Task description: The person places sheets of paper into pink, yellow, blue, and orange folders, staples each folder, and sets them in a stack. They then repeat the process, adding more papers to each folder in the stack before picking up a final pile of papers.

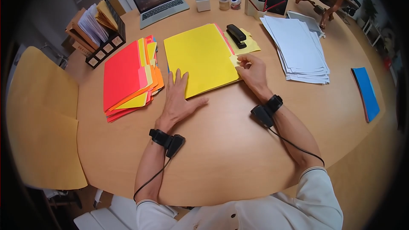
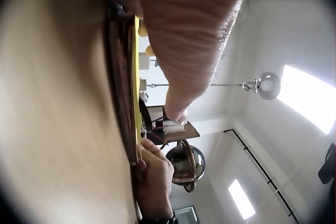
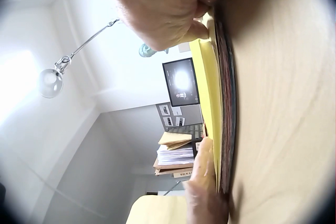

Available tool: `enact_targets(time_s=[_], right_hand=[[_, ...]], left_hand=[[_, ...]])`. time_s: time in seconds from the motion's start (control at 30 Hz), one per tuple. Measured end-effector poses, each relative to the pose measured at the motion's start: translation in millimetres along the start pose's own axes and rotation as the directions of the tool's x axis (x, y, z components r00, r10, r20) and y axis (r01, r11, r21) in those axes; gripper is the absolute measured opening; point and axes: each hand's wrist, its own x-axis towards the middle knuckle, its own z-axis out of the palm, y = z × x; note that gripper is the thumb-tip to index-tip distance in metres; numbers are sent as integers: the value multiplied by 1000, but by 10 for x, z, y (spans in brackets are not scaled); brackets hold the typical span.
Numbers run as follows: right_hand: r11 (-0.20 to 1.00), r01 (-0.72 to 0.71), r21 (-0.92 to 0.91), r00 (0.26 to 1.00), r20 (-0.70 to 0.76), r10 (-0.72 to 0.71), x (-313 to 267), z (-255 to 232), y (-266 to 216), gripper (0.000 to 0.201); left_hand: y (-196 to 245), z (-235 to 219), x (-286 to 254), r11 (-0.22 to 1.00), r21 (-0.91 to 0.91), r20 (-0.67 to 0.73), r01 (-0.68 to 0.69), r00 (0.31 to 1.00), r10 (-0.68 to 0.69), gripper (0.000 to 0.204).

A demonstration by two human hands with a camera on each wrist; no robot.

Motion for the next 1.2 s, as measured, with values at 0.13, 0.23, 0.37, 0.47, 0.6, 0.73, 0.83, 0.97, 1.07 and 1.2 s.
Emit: enact_targets(time_s=[0.13, 0.23, 0.37, 0.47, 0.6, 0.73, 0.83, 0.97, 1.07, 1.2], right_hand=[[996, -49, 71, 999, 16, 48, 12, -11, -5, 36], [998, -57, 25, 998, 20, 56, 7, -22, -119, 52], [999, -38, 15, 998, 41, 37, -2, -5, -123, 66], [999, -41, -12, 998, 45, 41, 2, -1, -116, 67], [1000, -2, 24, 999, 42, 1, 13, 19, -56, 59], [991, -70, 115, 997, 26, 68, 41, 25, 11, 52], [995, -68, 78, 996, 57, 63, 26, -23, -56, 53], [992, -71, -107, 988, 131, 85, -10, -56, -180, 54], [987, -22, -161, 984, 171, 50, -47, -70, -252, 55], [967, 23, -253, 988, 155, 17, -110, -52, -335, 47]], left_hand=[[74, -54, 47, 999, -51, 25, 14, 1000, -13, 109], [92, -46, 43, 999, -39, 2, 29, 1000, -29, 107], [41, 5, 54, 998, -53, -29, 28, 999, -30, 97], [-43, 81, 40, 998, -39, -42, 41, 998, -43, 89], [-143, 140, 24, 995, -95, -53, 42, 997, -47, 75], [-164, 170, 44, 978, -204, -115, 53, 990, -78, 65], [-44, 89, 50, 926, -374, -265, -51, 963, -55, 54], [-133, 129, 6, 924, -349, -324, 155, 905, -275, 46], [-82, 43, -18, 890, -365, -273, 273, 883, -383, 43], [-72, 97, -13, 882, -423, -363, 208, 853, -376, 43]])
